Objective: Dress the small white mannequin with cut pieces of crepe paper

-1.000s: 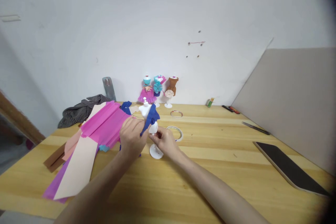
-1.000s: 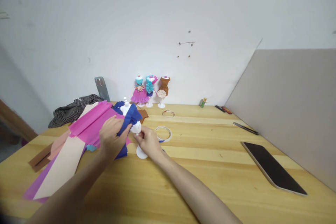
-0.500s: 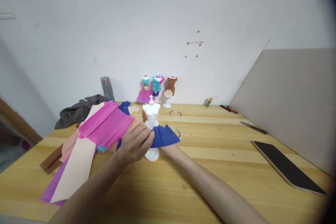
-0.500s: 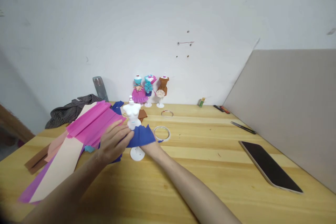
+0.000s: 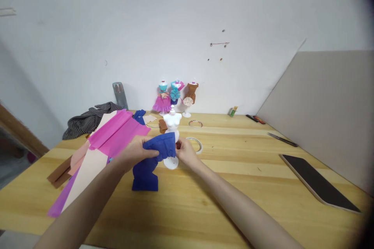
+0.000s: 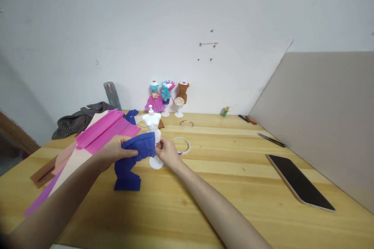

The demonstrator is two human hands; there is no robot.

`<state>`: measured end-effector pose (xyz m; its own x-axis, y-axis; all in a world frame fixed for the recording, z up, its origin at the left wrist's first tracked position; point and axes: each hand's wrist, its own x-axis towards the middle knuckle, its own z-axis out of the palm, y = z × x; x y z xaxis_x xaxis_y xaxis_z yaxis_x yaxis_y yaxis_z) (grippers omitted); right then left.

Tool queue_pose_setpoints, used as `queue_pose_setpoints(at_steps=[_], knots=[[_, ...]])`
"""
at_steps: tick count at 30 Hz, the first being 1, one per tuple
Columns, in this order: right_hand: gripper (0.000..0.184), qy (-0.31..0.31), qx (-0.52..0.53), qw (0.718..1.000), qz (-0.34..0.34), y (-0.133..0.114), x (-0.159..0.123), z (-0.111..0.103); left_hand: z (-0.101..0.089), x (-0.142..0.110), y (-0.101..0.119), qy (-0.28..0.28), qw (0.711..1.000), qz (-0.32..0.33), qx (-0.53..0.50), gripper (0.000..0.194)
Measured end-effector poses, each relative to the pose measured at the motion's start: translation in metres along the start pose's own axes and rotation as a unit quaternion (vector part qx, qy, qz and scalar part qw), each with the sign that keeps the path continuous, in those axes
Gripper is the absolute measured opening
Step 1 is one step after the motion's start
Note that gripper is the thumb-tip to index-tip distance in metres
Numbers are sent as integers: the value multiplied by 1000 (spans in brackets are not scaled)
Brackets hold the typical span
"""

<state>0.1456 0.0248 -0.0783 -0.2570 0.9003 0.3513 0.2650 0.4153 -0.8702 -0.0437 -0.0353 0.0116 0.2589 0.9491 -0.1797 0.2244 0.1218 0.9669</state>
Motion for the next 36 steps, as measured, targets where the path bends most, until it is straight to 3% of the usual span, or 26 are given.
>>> queue_pose_setpoints(at_steps=[6, 9, 11, 13, 15, 17, 19, 21, 23, 25, 28, 33, 36], knots=[[14, -1, 15, 1000, 19, -2, -2, -2, -7, -7, -10, -93, 993, -46, 47, 23], [11, -15, 37, 998, 47, -3, 0, -3, -16, -8, -9, -125, 976, -31, 175, 21], [10, -19, 44, 997, 57, -6, 0, -5, -27, -4, -10, -78, 943, 16, 323, 17], [10, -45, 66, 994, 73, -12, -2, -8, -38, 1, -13, 19, 886, 60, 460, 15], [13, -105, 113, 981, 116, -18, -7, -12, -46, 8, -19, 96, 838, 66, 533, 18], [17, -165, 154, 959, 174, -24, -15, -16, -48, 14, -26, 124, 822, 76, 551, 23], [20, -185, 172, 944, 212, -26, -25, -18, -39, 17, -32, 133, 840, 121, 512, 24], [23, -188, 190, 937, 226, -26, -34, -19, -19, 17, -37, 140, 889, 163, 404, 25], [24, -197, 213, 928, 234, -26, -42, -17, 6, 17, -41, 100, 955, 136, 242, 28], [26, -215, 233, 917, 241, -26, -49, -15, 30, 18, -48, 13, 994, 72, 78, 35], [28, -242, 251, 907, 235, -27, -58, -14, 55, 23, -60, 2, 996, 10, -85, 46], [33, -298, 132, 928, 179, -15, -60, -35, 64, 25, -69, 44, 987, -5, -153, 48], [24, -180, -24, 976, 123, 5, -49, -60, 65, 18, -66, 42, 987, 6, -155, 47]])
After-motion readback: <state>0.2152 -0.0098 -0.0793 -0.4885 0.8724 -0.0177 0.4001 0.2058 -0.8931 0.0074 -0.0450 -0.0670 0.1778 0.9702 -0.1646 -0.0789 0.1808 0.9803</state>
